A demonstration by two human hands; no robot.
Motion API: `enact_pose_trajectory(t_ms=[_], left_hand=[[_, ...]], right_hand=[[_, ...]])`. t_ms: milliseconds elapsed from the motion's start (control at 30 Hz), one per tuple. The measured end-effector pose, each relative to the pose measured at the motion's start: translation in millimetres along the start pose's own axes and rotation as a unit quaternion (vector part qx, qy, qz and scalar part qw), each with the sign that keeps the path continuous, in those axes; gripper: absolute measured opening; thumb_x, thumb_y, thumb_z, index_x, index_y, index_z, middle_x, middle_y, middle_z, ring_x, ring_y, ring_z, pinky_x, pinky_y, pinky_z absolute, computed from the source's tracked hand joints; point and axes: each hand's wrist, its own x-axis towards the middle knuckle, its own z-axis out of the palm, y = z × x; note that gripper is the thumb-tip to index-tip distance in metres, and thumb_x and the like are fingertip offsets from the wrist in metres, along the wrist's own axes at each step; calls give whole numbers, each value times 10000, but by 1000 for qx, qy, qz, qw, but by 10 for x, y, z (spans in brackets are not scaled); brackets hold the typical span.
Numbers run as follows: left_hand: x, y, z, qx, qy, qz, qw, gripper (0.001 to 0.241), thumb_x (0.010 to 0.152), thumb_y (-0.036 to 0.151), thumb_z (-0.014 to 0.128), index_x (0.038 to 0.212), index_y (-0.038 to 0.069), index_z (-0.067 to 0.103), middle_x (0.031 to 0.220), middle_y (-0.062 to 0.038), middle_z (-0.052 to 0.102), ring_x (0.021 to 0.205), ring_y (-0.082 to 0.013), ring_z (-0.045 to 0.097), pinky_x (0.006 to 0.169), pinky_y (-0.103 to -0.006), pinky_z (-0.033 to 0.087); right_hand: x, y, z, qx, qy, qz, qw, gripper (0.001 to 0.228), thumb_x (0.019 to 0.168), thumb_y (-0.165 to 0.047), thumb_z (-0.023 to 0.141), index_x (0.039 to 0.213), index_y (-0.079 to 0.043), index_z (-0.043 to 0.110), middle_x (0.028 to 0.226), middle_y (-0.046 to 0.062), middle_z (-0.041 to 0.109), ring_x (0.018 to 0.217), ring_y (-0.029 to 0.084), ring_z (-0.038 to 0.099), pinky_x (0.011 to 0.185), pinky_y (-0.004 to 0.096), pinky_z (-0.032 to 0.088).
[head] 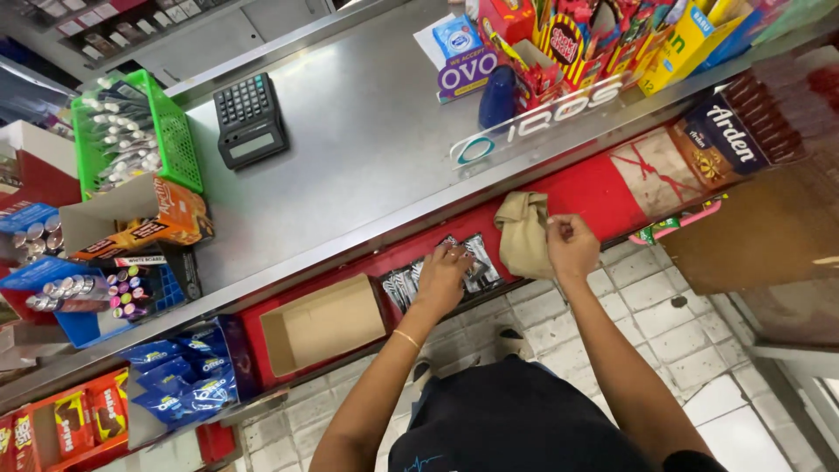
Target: Organizing and cleaning chocolate bars on a store shelf or counter.
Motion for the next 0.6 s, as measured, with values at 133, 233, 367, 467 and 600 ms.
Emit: enact_pose_trajectory(t_ms=[133,233,367,467,600], left_hand=[[249,10,271,162,-327,-28,931,384,846,117,705,1195,277,729,1361,-37,639,1380,-373,437,1092,-643,314],[305,-43,331,184,-370,-53,909,388,884,165,708,1245,308,709,1379,-46,628,1390,-370,430,1111,-726,249],[278,-117,360,173,-346,-59,920,384,862,126,699,1213,282,717,1296,-35,660,1344,-340,491,1118,-721,269],[293,-165,360,125,-296,-85,943,455,826,236,777,1264,239,653,1202,-36,672,1257,-295,562,1142,-714,273],[449,100,85,15,-208,-161,965,448,863,258,753,1285,193,616,1185,-76,677,1243,-302,593,1173,-608,304]], right_hand=[[123,-255,-152,-96,-118,-4,988,256,883,-450,732,1013,-231,762,862,56,759,897,338,734,771,477,564],[175,-444,-267,-140,-225,13,964,451,848,-515,730,1124,-160,695,1023,105,766,1051,361,714,896,520,545],[336,-266,-328,-193,-293,61,935,803,853,-711,657,1333,-73,571,1191,213,730,1208,398,656,986,566,508],[362,-333,-405,-185,-355,49,915,779,827,-741,647,1137,-36,769,1112,257,756,1169,450,670,928,570,542],[496,118,13,-67,-372,61,924,451,769,-537,798,887,-102,802,903,204,768,981,393,733,779,468,582]])
